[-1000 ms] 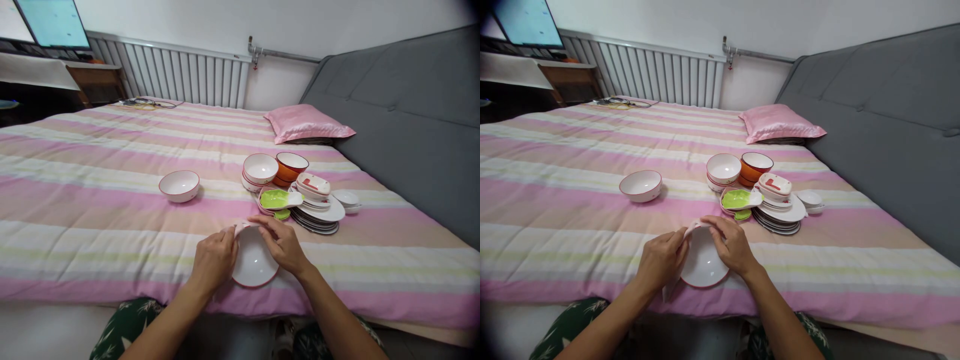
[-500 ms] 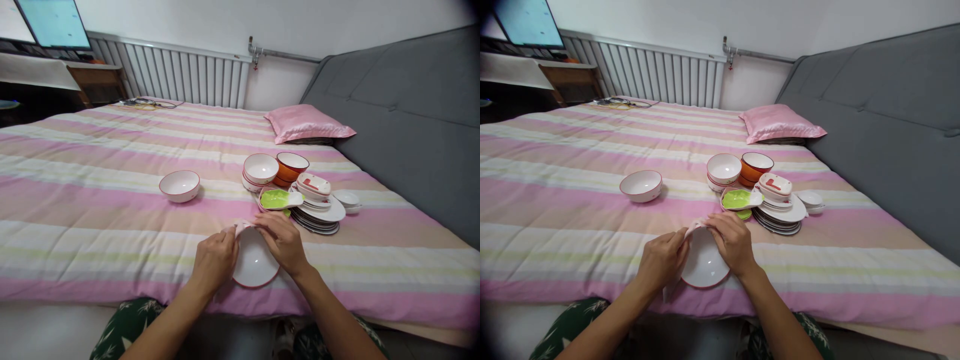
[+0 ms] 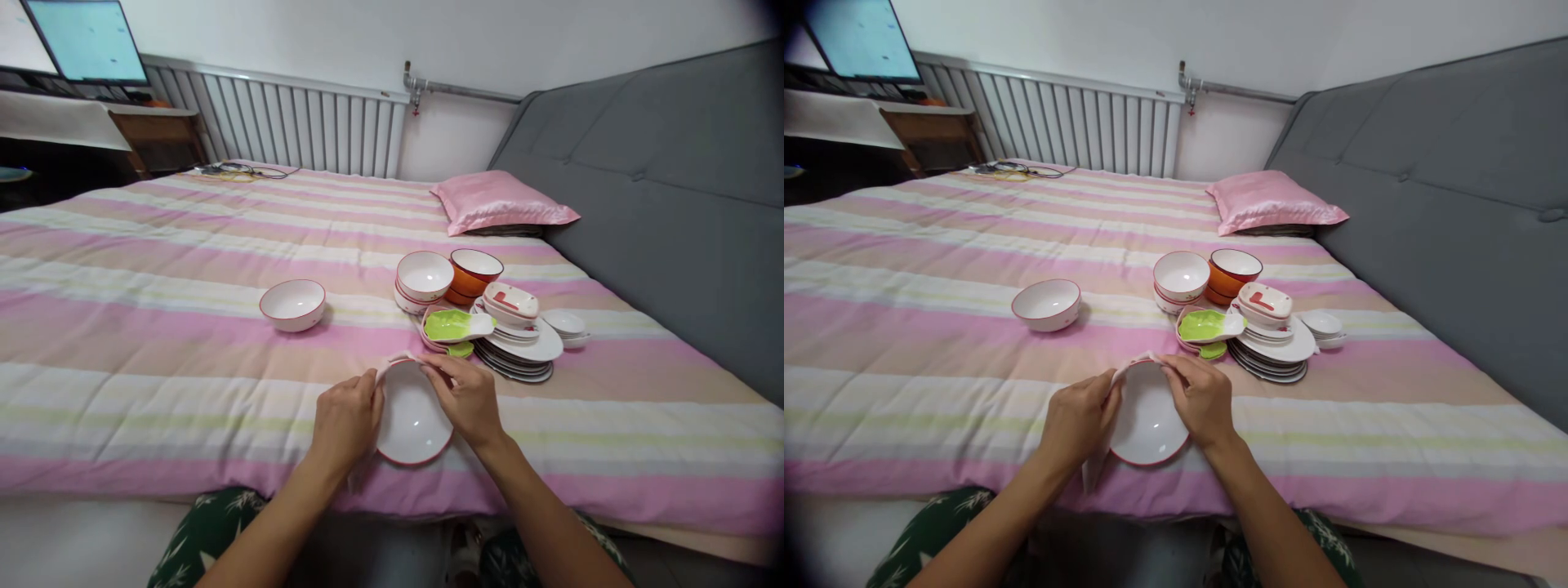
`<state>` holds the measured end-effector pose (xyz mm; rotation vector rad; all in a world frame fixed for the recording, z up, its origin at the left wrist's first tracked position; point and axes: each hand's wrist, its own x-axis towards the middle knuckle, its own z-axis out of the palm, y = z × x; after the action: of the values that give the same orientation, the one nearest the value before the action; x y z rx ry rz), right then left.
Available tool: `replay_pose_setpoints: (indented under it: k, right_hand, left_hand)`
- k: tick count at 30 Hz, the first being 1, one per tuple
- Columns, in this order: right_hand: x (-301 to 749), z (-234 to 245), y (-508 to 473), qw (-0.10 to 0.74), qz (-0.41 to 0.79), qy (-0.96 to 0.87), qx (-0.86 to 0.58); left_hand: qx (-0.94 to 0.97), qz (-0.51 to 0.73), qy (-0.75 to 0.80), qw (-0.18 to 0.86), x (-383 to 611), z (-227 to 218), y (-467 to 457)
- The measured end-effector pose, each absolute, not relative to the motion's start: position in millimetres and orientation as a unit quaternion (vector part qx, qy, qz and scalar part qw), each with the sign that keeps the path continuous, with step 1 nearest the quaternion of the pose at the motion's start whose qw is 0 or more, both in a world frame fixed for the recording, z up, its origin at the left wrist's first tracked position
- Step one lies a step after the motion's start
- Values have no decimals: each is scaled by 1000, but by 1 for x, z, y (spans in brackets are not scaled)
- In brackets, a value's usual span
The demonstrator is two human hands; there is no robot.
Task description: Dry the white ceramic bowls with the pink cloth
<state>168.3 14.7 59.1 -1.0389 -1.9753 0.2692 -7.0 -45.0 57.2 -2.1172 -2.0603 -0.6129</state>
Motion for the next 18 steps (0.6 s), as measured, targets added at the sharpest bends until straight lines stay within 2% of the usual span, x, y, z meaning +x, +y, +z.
replay_pose_setpoints:
  k: [11,18]
  right_hand:
    - [169,54,16,422,133,-760,-476]
    - [174,61,17,364,146,-769,-505]
  left_hand:
    - [-669,-193,-718,7,-9,62,-42]
    - [-662,-189,-725,-3,-9,64,-41]
